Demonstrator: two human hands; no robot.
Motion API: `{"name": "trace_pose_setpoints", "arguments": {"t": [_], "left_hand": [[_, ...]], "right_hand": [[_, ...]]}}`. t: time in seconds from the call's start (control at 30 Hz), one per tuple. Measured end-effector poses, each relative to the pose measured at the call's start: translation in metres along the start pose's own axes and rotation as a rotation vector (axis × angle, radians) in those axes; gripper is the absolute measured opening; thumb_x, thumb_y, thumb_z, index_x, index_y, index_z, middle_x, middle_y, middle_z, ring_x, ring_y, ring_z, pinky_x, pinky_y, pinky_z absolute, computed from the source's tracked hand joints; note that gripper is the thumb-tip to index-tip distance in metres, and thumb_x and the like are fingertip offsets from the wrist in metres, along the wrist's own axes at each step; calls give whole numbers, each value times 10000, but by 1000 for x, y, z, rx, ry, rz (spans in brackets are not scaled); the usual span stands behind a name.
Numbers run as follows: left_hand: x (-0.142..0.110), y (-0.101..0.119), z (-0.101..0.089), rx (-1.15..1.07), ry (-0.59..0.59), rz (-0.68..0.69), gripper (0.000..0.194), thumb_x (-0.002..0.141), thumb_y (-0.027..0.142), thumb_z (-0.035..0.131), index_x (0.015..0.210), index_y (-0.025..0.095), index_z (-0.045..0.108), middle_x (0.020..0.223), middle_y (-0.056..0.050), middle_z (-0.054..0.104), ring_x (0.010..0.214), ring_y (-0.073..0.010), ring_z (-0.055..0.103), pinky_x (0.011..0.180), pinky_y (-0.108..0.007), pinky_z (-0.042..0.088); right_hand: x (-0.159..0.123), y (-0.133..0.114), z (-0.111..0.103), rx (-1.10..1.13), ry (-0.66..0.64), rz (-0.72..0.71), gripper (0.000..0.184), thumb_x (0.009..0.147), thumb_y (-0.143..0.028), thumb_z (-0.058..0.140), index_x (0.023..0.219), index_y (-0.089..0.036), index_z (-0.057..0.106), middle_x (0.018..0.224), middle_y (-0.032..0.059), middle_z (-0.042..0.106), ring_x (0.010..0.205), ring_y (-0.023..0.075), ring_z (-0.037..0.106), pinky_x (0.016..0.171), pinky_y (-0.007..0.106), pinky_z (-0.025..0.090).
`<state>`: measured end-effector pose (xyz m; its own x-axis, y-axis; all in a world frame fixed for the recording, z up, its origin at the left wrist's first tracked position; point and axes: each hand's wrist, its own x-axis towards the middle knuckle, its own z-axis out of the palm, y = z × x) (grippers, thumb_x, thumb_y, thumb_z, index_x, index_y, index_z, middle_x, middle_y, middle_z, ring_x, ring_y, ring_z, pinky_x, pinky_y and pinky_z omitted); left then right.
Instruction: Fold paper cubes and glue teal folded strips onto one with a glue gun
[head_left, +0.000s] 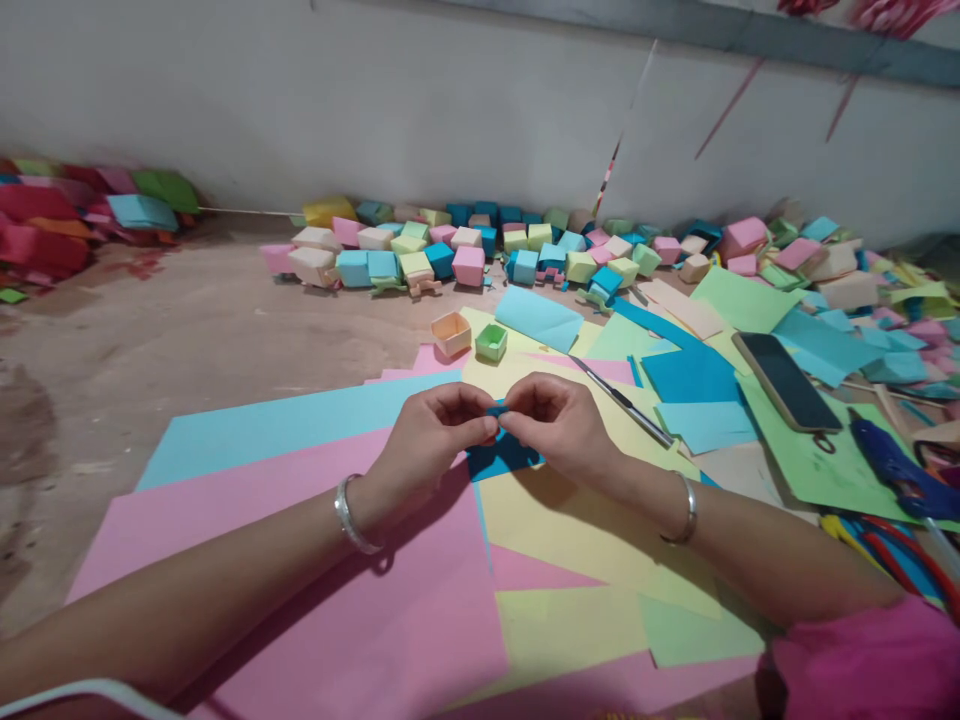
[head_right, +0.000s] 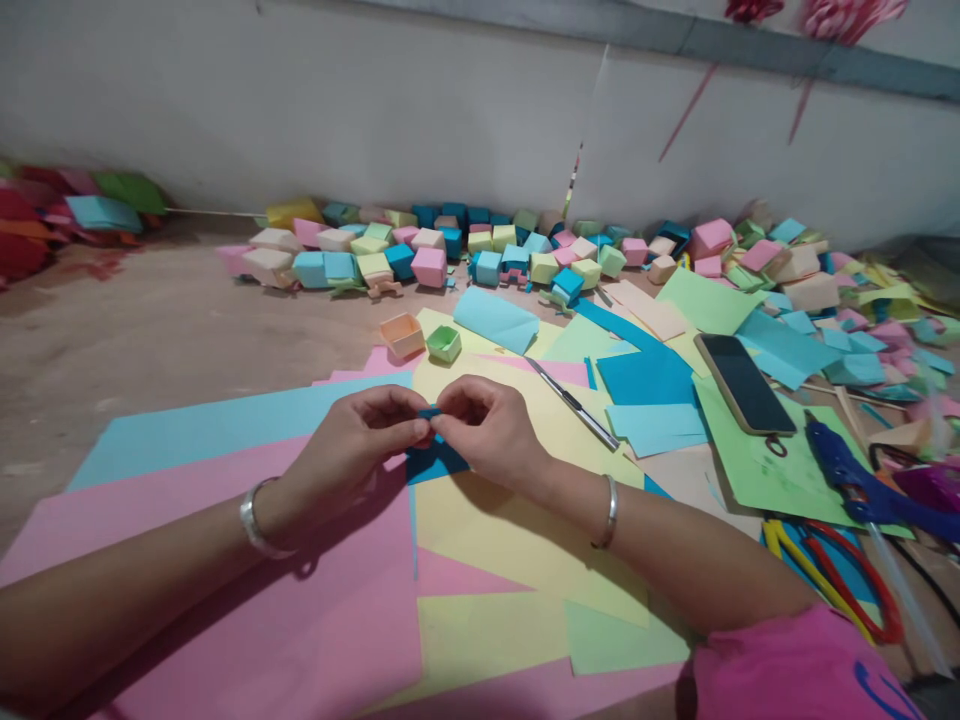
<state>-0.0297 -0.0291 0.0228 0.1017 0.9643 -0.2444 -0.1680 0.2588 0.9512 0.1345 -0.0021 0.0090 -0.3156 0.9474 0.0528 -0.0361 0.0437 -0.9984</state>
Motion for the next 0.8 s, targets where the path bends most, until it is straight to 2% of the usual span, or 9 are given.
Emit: {"name": "trace_pose_setpoints", "arguments": {"t": [0.17, 0.33, 0.47, 0.57, 0.73, 0.8], "left_hand": [[-2, -1, 2, -79, -59, -6, 130, 699, 114, 734, 740, 177, 629, 631, 35, 592, 596, -100, 575, 573, -226, 450], [-3, 4, 5, -128, -32, -66, 138, 663, 77, 716, 704, 171, 624, 587, 31, 600, 547, -101, 588, 541, -219, 449], [-3, 8, 5, -184, -86, -111, 142, 670, 98, 712, 726, 179, 609, 611, 16, 632, 559, -121, 617, 571, -245, 486], [-3, 8, 4, -147, -124, -125, 126, 704, 169, 723, 766, 170, 613, 643, -5, 643, 598, -141, 641, 588, -260, 501], [-1, 6, 3, -36, -36, -59, 255, 711, 253, 781, 831, 178, 568, 643, 21, 611, 594, -155, 664, 598, -276, 518], [-1, 5, 2, 28, -18, -19, 257, 729, 252, 764, 858, 186, 552, 644, 25, 604, 601, -164, 671, 600, -285, 525]], "right_hand": [[2, -4, 0, 155, 6, 114, 91, 606, -129, 699, 674, -165, 651, 569, -42, 612, 452, 58, 496, 430, 185, 401], [3, -2, -2, 231, -50, 158, 81, 611, -143, 689, 686, -170, 677, 558, -42, 621, 458, 77, 555, 446, 194, 466], [3, -3, -3, 142, -42, 119, 76, 630, -139, 647, 688, -173, 681, 557, -38, 629, 449, 77, 559, 439, 191, 477], [2, -1, -3, 70, -20, 81, 72, 648, -138, 623, 685, -168, 678, 553, -28, 624, 463, 85, 564, 435, 197, 473], [0, 6, -5, -52, -47, -61, 88, 696, -140, 607, 719, -169, 686, 683, 9, 672, 571, 105, 609, 546, 242, 511], [0, 7, -6, -98, -74, -95, 105, 729, -155, 609, 802, -170, 683, 762, 25, 689, 637, 118, 629, 601, 257, 519]]}}
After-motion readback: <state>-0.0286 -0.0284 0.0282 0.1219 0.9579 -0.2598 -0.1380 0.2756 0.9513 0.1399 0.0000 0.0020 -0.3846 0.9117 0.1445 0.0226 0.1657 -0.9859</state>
